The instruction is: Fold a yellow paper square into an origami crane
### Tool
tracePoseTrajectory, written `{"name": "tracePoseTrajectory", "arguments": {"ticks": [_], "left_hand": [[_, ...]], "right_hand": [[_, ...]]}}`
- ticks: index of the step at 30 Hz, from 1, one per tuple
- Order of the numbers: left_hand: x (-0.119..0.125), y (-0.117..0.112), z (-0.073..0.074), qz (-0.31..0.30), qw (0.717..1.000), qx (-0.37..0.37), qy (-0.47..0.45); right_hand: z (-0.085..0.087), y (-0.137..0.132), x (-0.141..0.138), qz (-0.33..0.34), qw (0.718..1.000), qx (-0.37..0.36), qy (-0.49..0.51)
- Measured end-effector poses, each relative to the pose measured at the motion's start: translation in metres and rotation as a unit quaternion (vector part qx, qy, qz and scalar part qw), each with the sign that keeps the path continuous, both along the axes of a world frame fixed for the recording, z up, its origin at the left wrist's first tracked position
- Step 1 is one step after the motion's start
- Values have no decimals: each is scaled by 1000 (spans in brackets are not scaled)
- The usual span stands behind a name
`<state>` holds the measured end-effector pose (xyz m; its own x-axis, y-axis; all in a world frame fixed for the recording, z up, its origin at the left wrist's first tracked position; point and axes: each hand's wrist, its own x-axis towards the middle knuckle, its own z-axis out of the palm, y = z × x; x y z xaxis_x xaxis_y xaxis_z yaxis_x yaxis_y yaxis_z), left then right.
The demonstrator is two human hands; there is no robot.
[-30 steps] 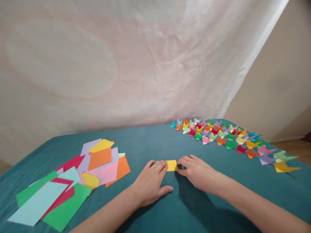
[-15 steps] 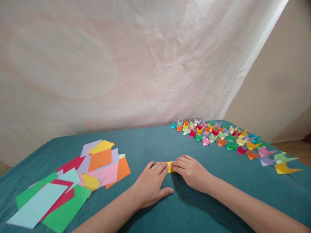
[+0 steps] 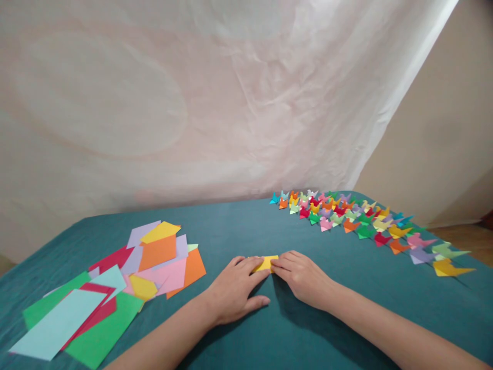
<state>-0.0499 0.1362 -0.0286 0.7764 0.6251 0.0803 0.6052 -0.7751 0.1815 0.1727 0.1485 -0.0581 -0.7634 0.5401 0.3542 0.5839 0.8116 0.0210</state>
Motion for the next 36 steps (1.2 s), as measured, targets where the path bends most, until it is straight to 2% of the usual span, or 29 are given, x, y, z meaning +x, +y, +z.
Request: {"name": "tracePoseTrajectory", "arguments": {"ticks": [10,23,30,36], "left_hand": [[0,4,-1,-9,999,36,23],[-4,0,3,27,993,96,61],[-6,0,10,47,993,79,73],[-12,4,13,15,998,56,35]], "right_hand": [[7,-11,-11,-34,994,28,-101],[8,-11,-14,-44,992,33,-117],[8,-11,-14,-41,992,33,-112],[6,-11,-15,-42,993,38,-105]]}}
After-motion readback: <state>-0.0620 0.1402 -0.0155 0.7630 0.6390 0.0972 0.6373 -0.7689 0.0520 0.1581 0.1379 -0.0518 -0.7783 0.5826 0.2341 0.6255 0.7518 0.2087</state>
